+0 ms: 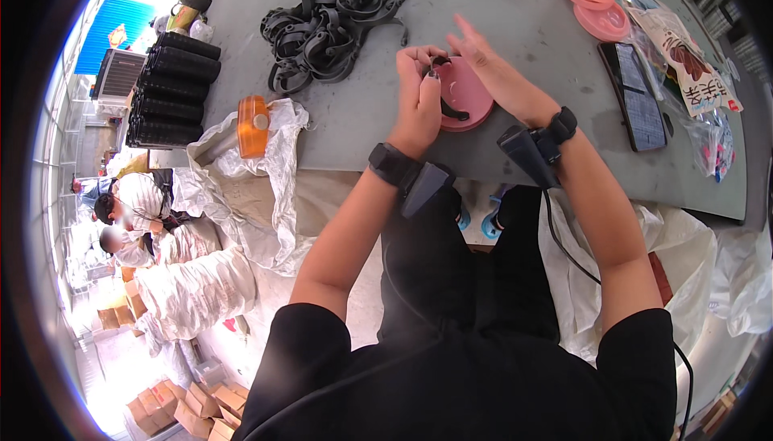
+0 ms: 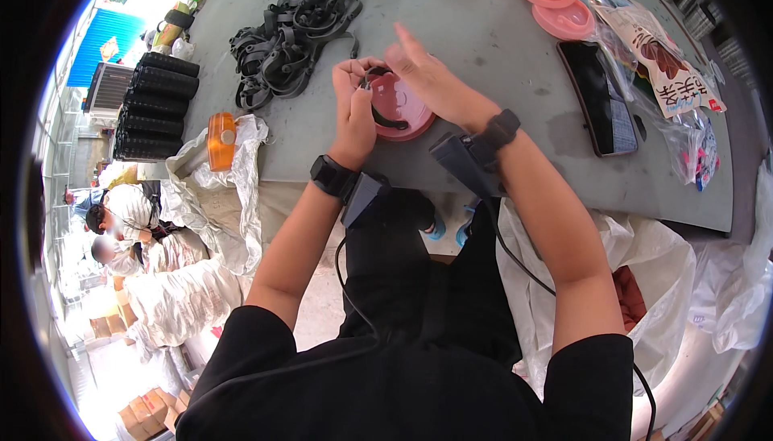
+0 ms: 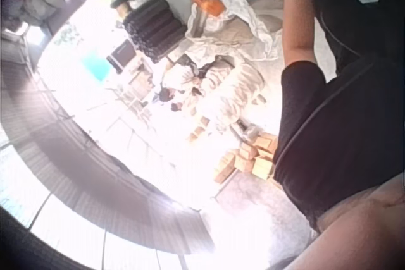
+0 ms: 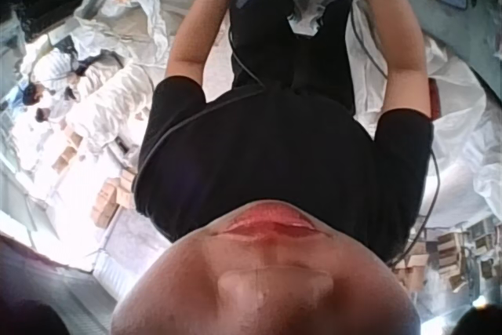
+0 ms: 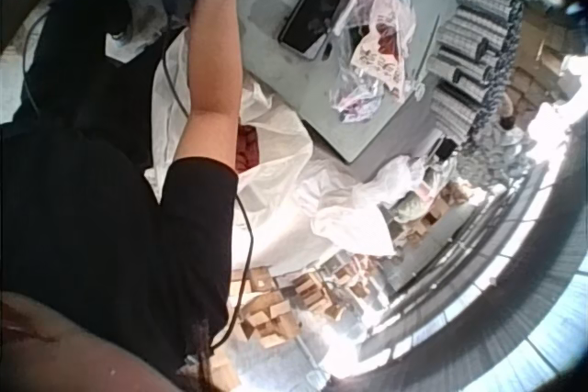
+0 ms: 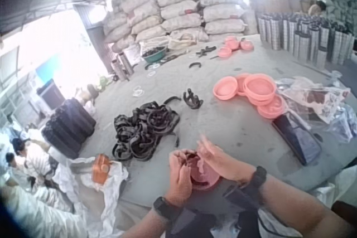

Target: Fitting black rubber gaskets into pink plastic lids at an assembly station.

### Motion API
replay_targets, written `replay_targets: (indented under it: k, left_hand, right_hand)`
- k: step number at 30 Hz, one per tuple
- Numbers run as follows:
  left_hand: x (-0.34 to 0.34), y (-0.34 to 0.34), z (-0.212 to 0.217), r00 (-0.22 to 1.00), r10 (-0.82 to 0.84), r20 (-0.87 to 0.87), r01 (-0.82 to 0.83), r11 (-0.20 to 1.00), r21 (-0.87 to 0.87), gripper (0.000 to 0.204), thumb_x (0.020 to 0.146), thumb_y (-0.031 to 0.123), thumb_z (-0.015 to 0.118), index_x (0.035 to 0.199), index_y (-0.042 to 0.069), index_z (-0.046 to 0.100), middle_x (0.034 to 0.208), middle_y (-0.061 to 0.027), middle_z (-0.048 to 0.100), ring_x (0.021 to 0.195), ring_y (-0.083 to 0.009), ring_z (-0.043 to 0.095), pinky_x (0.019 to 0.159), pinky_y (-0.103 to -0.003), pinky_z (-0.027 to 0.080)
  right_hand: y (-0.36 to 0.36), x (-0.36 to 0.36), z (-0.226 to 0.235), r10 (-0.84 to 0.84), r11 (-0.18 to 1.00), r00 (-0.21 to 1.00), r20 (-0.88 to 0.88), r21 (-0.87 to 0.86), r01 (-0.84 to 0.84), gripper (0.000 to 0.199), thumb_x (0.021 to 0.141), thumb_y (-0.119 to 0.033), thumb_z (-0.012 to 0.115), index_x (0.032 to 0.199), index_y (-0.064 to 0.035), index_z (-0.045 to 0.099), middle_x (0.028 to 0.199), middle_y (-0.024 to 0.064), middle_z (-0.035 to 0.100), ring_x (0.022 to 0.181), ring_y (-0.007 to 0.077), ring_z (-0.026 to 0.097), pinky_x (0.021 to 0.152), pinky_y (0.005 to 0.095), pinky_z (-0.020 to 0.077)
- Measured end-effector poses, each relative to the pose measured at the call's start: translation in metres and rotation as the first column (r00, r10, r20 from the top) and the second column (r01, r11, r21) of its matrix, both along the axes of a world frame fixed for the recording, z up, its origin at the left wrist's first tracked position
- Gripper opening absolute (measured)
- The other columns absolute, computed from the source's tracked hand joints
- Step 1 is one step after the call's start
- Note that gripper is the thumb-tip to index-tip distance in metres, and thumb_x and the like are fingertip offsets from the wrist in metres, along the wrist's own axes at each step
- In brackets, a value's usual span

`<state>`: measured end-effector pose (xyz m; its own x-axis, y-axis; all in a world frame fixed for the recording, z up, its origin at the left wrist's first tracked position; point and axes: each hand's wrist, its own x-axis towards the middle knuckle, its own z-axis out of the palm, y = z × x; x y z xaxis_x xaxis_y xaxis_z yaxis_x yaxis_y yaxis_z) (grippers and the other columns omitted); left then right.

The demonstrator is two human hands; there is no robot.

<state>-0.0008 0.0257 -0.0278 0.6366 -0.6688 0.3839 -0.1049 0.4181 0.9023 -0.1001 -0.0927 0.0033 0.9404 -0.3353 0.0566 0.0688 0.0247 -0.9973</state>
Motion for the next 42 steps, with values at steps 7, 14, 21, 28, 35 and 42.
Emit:
replay_targets:
  k: [7,14,21,28,35,42]
  left_hand:
    - [0.013,0.033,0.01,0.83,-0.174,0.53,-0.113,0.879,0.464,0.048,0.087,0.008,0.036,0.135,0.004,0.039,0.132,-0.0145,0.048,0.126,-0.0287,0.043,0.107,-0.049,0.028]
    - [0.008,0.042,0.015,0.626,-0.198,0.755,-0.44,0.709,0.551,0.067,0.086,0.032,0.059,0.144,0.011,0.034,0.142,-0.0112,0.045,0.135,-0.0338,0.037,0.108,-0.061,0.02]
    - [-0.001,0.039,0.028,0.665,-0.13,0.736,-0.442,0.726,0.527,0.093,0.064,0.04,0.081,0.139,0.006,0.037,0.134,-0.0129,0.051,0.126,-0.0357,0.046,0.107,-0.054,0.026]
    - [0.007,0.125,0.049,0.615,0.333,0.715,-0.712,0.624,0.322,0.083,0.063,0.028,0.084,0.131,0.001,0.045,0.122,-0.0172,0.054,0.113,-0.0324,0.053,0.096,-0.041,0.042]
    - [0.069,0.282,0.029,0.234,0.274,0.933,-0.949,-0.144,0.281,0.081,0.077,0.038,0.075,0.14,0.003,0.039,0.133,-0.0197,0.05,0.121,-0.0365,0.05,0.102,-0.043,0.038]
    - [0.061,0.247,0.034,0.286,0.523,0.803,-0.953,0.246,0.18,0.067,0.081,0.016,0.068,0.139,0.001,0.038,0.14,-0.0186,0.043,0.131,-0.0354,0.039,0.109,-0.042,0.03]
  right_hand:
    - [-0.001,0.002,-0.007,-0.017,0.985,1.0,-0.006,-0.173,0.016,0.088,0.093,-0.066,0.035,0.151,-0.0033,0.01,0.148,0.025,0.03,0.14,0.031,0.029,0.114,0.0363,0.0206]
    - [-0.002,0.009,-0.012,-0.017,0.967,0.998,0.062,-0.254,0.033,0.083,0.096,-0.057,0.038,0.149,0.0025,0.014,0.138,0.0232,0.047,0.132,0.0297,0.042,0.109,0.036,0.0288]
    - [-0.014,0.008,-0.011,-0.036,0.996,0.993,0.117,-0.077,0.046,0.068,0.098,-0.044,0.045,0.147,-0.0015,0.026,0.133,0.0197,0.053,0.126,0.0242,0.047,0.104,0.0322,0.0344]
    - [-0.073,-0.025,0.008,-0.662,-0.01,0.576,0.479,-0.775,0.632,0.061,0.08,-0.031,0.07,0.132,-0.0074,0.05,0.135,0.0179,0.049,0.125,0.0325,0.044,0.105,0.0451,0.0315]
    - [-0.139,-0.027,-0.003,-0.798,-0.212,0.422,0.43,-0.856,0.472,0.047,0.076,-0.028,0.071,0.119,-0.0127,0.06,0.132,0.0153,0.052,0.13,0.0369,0.038,0.107,0.0566,0.0235]
    - [-0.119,-0.016,0.016,-0.628,0.407,0.614,0.479,-0.47,0.783,0.033,0.086,-0.025,0.065,0.11,-0.0024,0.06,0.114,0.0122,0.063,0.107,0.0273,0.059,0.092,0.0439,0.0451]
